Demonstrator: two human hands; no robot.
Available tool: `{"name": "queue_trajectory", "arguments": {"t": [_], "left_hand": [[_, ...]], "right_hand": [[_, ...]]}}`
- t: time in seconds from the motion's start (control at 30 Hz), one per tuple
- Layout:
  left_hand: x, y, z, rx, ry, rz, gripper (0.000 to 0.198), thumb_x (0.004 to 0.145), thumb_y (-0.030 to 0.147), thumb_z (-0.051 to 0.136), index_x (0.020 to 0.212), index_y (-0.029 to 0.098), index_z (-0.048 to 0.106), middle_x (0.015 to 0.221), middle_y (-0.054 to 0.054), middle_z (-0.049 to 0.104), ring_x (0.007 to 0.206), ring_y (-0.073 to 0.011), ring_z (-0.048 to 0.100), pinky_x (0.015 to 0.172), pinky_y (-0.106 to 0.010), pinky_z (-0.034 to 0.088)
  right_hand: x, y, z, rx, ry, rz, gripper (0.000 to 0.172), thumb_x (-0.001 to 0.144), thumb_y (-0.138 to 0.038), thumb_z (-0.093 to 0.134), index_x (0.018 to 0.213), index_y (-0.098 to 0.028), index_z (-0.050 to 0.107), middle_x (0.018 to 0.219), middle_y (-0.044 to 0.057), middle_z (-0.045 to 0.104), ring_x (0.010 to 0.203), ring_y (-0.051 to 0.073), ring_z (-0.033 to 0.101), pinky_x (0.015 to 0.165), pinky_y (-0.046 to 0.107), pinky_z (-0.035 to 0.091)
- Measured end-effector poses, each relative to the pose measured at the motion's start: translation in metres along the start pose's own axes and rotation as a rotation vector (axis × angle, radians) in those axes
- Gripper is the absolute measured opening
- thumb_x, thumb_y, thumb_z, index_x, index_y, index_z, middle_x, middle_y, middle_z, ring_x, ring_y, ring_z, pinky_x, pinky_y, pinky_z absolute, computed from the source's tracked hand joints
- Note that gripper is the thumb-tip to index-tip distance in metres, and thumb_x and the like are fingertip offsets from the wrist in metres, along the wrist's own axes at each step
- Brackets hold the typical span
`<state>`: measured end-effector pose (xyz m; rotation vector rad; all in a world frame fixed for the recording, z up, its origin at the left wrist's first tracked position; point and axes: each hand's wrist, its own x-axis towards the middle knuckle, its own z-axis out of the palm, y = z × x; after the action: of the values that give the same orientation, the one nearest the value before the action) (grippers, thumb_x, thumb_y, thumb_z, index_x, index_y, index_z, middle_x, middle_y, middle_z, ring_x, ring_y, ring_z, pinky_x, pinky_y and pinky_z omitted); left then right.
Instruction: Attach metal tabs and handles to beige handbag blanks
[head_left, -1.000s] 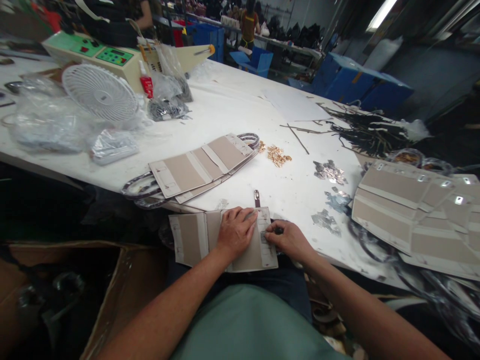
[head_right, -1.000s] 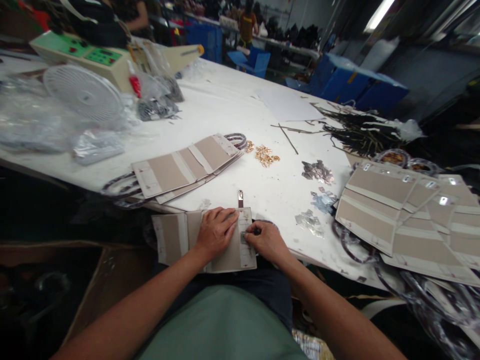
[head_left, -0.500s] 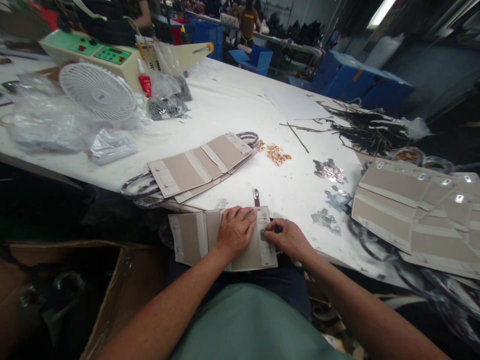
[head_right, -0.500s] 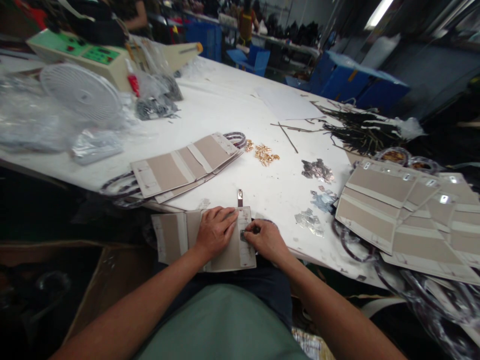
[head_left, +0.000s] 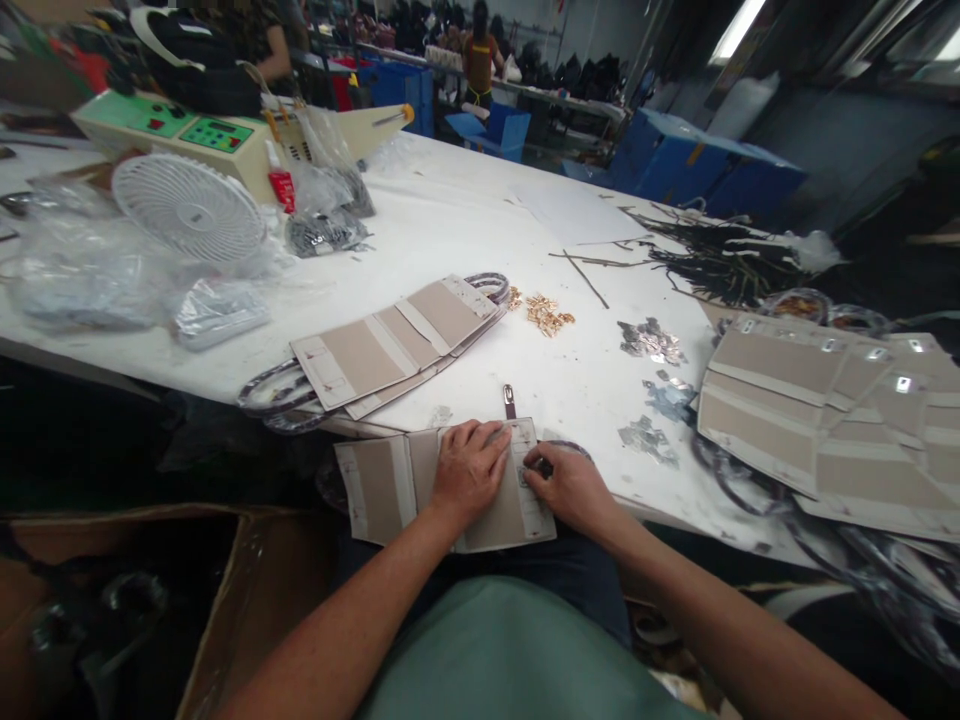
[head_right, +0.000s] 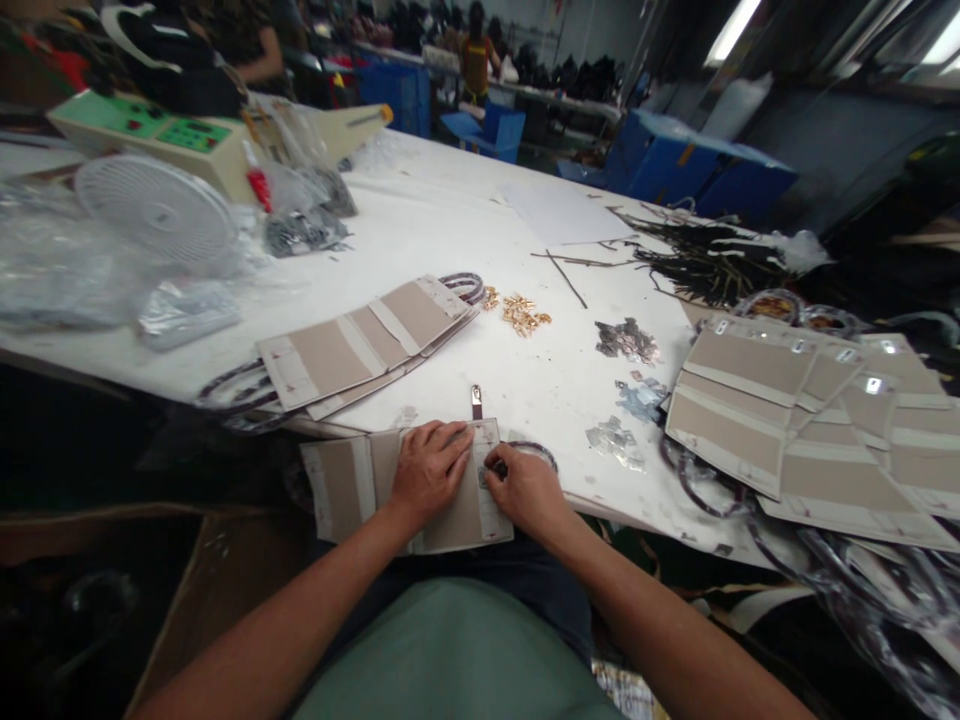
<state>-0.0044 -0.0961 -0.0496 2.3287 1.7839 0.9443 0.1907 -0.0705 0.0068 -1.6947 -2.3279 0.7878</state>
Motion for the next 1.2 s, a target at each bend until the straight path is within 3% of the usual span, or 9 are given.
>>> {"name": "queue_trajectory", "arguments": {"t": [0.4,0.5,0.63,0.77,0.9,1.03,1.1,1.2], "left_hand": [[0.003,-0.001,-0.001,0.031,0.002,0.028,0.035,0.102,0.026,0.056,0.134,0.028,0.069,0.138,-0.005,0.069,0.122,-0.0305,0.054,0.104,-0.052,0.043],[0.004,0.000,-0.002,0.050,-0.005,0.020,0.035,0.102,0.027,0.056,0.134,0.028,0.069,0.139,-0.005,0.069,0.123,-0.0306,0.054,0.104,-0.052,0.043],[0.005,0.001,-0.004,0.075,0.005,0.041,0.034,0.102,0.027,0.055,0.133,0.029,0.070,0.137,-0.004,0.070,0.122,-0.0306,0.056,0.104,-0.051,0.044],[0.007,-0.005,-0.003,0.112,0.053,0.085,0.035,0.102,0.025,0.055,0.133,0.027,0.070,0.135,-0.005,0.071,0.120,-0.0309,0.058,0.101,-0.050,0.046],[0.011,-0.017,0.003,0.140,0.113,0.154,0.035,0.101,0.023,0.055,0.132,0.026,0.070,0.133,-0.004,0.072,0.119,-0.0302,0.059,0.099,-0.049,0.047],[0.011,-0.021,0.006,0.161,0.146,0.173,0.034,0.100,0.022,0.055,0.130,0.028,0.071,0.132,-0.002,0.073,0.118,-0.0293,0.060,0.097,-0.047,0.049],[0.010,-0.022,0.006,0.173,0.156,0.175,0.035,0.100,0.021,0.056,0.131,0.029,0.071,0.132,-0.001,0.073,0.118,-0.0287,0.061,0.098,-0.047,0.050],[0.004,-0.023,0.002,0.200,0.173,0.179,0.038,0.099,0.020,0.058,0.133,0.031,0.070,0.133,0.000,0.073,0.118,-0.0277,0.062,0.097,-0.046,0.051]], "right_hand": [[-0.006,-0.005,0.007,0.031,0.054,0.036,0.022,0.092,-0.029,0.066,0.112,-0.022,0.074,0.098,0.007,0.080,0.092,0.024,0.072,0.082,0.031,0.047],[-0.004,0.000,-0.003,0.167,0.049,0.022,0.028,0.088,-0.028,0.070,0.114,-0.020,0.076,0.095,0.006,0.080,0.086,0.021,0.071,0.081,0.030,0.049],[0.002,0.009,-0.035,0.311,0.133,0.062,0.021,0.088,-0.028,0.067,0.102,-0.020,0.080,0.092,0.004,0.081,0.084,0.020,0.072,0.080,0.028,0.051],[0.015,0.043,-0.076,0.146,0.206,0.106,0.020,0.089,-0.030,0.065,0.099,-0.023,0.081,0.094,0.002,0.081,0.088,0.019,0.074,0.080,0.026,0.051],[0.034,0.108,-0.117,-0.146,0.243,0.336,0.028,0.090,-0.031,0.066,0.114,-0.027,0.081,0.115,0.004,0.080,0.106,0.024,0.072,0.087,0.030,0.051],[0.054,0.167,-0.145,-0.201,0.268,0.499,0.037,0.088,-0.030,0.067,0.123,-0.025,0.078,0.128,0.010,0.076,0.116,0.031,0.069,0.091,0.036,0.050],[0.063,0.181,-0.151,-0.207,0.245,0.533,0.036,0.087,-0.030,0.070,0.120,-0.024,0.079,0.126,0.012,0.077,0.116,0.031,0.069,0.090,0.035,0.050],[0.069,0.177,-0.153,-0.207,0.220,0.535,0.028,0.084,-0.026,0.070,0.110,-0.022,0.081,0.117,0.014,0.079,0.112,0.032,0.071,0.085,0.034,0.049]]}}
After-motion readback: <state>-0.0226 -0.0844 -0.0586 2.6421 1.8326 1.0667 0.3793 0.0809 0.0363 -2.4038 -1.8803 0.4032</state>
